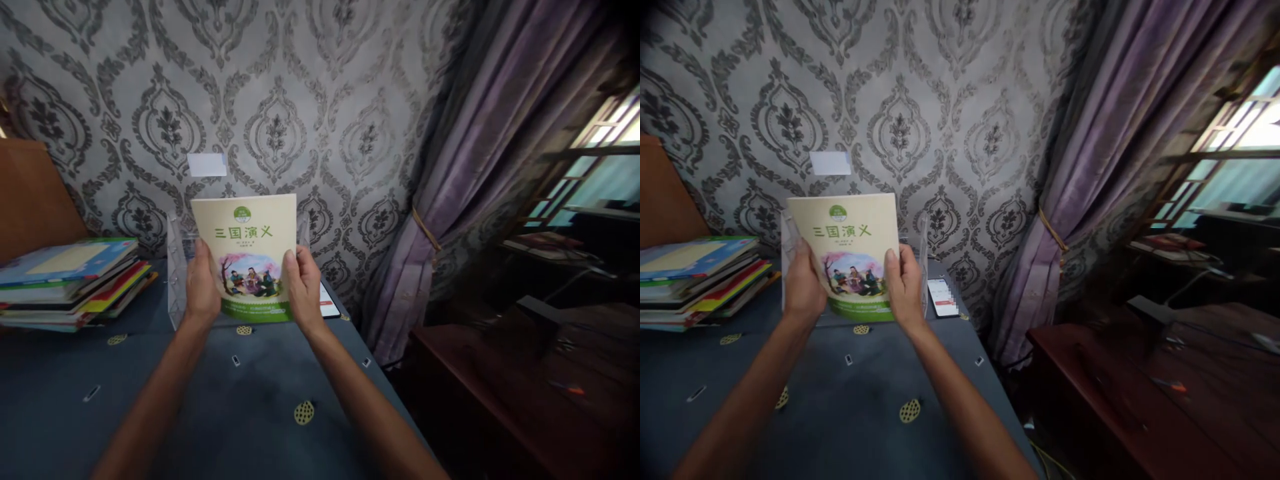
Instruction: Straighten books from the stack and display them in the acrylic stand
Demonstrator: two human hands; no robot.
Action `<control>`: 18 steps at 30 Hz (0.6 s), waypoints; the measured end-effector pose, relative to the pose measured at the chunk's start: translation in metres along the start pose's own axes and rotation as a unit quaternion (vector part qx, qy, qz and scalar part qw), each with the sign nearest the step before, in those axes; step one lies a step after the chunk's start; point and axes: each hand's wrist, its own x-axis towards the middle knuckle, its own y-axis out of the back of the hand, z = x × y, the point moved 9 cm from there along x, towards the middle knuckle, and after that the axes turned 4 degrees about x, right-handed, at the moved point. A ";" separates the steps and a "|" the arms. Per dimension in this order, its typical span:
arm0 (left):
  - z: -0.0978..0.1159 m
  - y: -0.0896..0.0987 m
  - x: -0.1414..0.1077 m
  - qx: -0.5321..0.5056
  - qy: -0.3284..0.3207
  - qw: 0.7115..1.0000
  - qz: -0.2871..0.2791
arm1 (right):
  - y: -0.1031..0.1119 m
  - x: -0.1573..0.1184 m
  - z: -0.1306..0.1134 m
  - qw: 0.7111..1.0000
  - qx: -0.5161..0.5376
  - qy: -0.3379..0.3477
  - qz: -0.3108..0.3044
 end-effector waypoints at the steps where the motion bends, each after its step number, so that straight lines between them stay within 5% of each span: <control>1: 0.001 0.001 -0.001 -0.004 0.000 1.000 0.021 | 0.001 0.002 0.000 1.000 -0.006 -0.005 -0.008; 4: 0.003 0.001 -0.002 -0.010 0.007 0.999 0.039 | 0.002 0.009 0.002 0.998 -0.012 -0.040 -0.051; 9: 0.011 -0.008 0.001 -0.006 0.023 0.996 -0.085 | 0.006 0.017 0.008 0.989 -0.017 -0.094 -0.113; 13: 0.023 -0.003 0.005 0.135 0.023 0.973 -0.187 | 0.010 0.020 0.006 0.985 -0.027 -0.091 -0.142; 18: 0.050 -0.014 0.030 0.312 -0.030 0.922 -0.228 | 0.012 0.043 0.003 0.980 -0.036 -0.088 -0.175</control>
